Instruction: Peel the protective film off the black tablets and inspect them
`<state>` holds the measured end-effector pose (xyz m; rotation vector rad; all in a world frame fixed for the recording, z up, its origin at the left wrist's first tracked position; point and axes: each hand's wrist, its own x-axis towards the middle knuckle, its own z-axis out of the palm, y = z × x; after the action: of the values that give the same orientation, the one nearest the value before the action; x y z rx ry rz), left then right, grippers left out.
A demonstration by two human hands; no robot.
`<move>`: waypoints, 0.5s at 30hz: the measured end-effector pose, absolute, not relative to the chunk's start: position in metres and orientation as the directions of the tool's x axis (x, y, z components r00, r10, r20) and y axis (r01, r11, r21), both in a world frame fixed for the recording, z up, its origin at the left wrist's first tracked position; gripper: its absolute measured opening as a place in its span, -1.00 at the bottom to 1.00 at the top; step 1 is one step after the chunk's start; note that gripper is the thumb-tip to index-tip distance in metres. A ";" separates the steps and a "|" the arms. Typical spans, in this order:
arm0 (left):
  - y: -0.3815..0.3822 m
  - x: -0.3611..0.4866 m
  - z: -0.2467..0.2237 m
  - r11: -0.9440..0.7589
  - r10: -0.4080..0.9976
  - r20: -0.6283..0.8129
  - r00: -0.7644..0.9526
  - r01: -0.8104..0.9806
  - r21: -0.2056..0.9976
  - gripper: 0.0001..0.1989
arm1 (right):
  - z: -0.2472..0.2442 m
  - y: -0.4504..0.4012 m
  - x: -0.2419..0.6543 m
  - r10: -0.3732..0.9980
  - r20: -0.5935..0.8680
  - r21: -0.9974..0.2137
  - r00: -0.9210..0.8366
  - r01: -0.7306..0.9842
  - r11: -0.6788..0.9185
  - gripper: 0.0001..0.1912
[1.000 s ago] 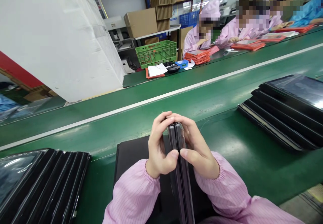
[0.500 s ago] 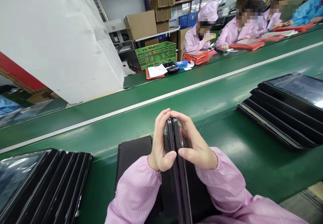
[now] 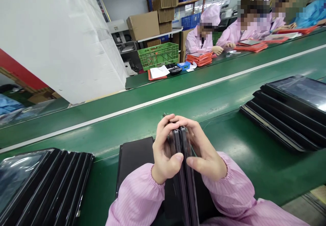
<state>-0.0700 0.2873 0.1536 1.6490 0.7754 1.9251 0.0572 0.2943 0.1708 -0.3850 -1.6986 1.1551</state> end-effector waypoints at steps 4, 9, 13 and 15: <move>0.286 -0.070 0.155 -0.743 0.660 0.732 -0.167 -0.006 0.669 -0.59 | 0.170 0.290 0.053 0.737 0.556 -0.830 -0.384 -0.311 0.464 -0.58; 0.283 -0.071 0.157 -0.715 0.693 0.699 -0.178 -0.046 0.697 -0.64 | 0.170 0.283 0.049 0.732 0.593 -0.805 -0.336 -0.278 0.525 -0.64; 0.280 -0.071 0.159 -0.701 0.707 0.687 -0.169 -0.037 0.712 -0.64 | 0.170 0.280 0.047 0.737 0.605 -0.795 -0.302 -0.270 0.543 -0.65; 0.279 -0.071 0.160 -0.702 0.705 0.688 -0.172 -0.031 0.712 -0.65 | 0.169 0.280 0.046 0.746 0.600 -0.797 -0.290 -0.302 0.524 -0.65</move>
<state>-0.0707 0.2788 0.1599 1.5956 0.7754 1.9235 0.0458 0.2797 0.1688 -0.3948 -1.5472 1.0743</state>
